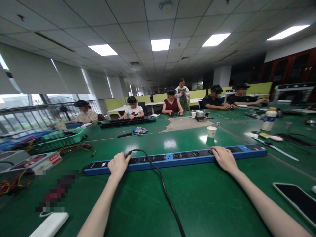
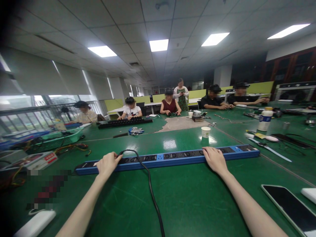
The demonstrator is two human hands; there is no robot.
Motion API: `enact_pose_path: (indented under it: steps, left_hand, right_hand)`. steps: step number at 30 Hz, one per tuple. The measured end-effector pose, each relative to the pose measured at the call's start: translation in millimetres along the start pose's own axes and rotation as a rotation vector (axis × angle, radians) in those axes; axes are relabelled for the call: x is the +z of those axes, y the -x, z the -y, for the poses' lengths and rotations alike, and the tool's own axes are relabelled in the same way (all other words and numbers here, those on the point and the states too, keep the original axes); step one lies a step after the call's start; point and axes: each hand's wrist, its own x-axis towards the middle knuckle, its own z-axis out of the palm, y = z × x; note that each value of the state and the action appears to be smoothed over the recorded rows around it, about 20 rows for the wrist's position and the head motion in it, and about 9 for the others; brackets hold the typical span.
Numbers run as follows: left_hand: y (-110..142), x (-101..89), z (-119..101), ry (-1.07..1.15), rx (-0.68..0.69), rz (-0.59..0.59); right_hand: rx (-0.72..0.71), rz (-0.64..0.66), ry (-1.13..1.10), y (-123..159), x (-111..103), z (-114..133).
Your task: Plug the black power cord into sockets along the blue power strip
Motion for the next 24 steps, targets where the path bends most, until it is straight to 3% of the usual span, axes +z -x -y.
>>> enact_pose_path:
  steps: [8, 12, 15, 19, 24]
  left_hand:
    - [9, 2.1, -6, -0.022, 0.061, -0.040]
    - [11, -29.5, -14, 0.056, 0.048, -0.214]
    - [8, -63.1, -20, 0.196, 0.130, -0.331]
    - [7, -82.1, -25, 0.394, 0.397, -0.142]
    - [14, -64.6, -33, 0.526, 0.616, 0.072]
  right_hand:
    - [0.013, 0.000, -0.022, 0, -2, 1]
    - [0.006, 0.003, -0.017, -1, 0, -1]
    - [0.010, 0.002, -0.008, -1, 1, -1]
    - [0.010, 0.006, -0.013, -1, 2, 0]
    - [0.010, 0.015, -0.027, -1, 0, 1]
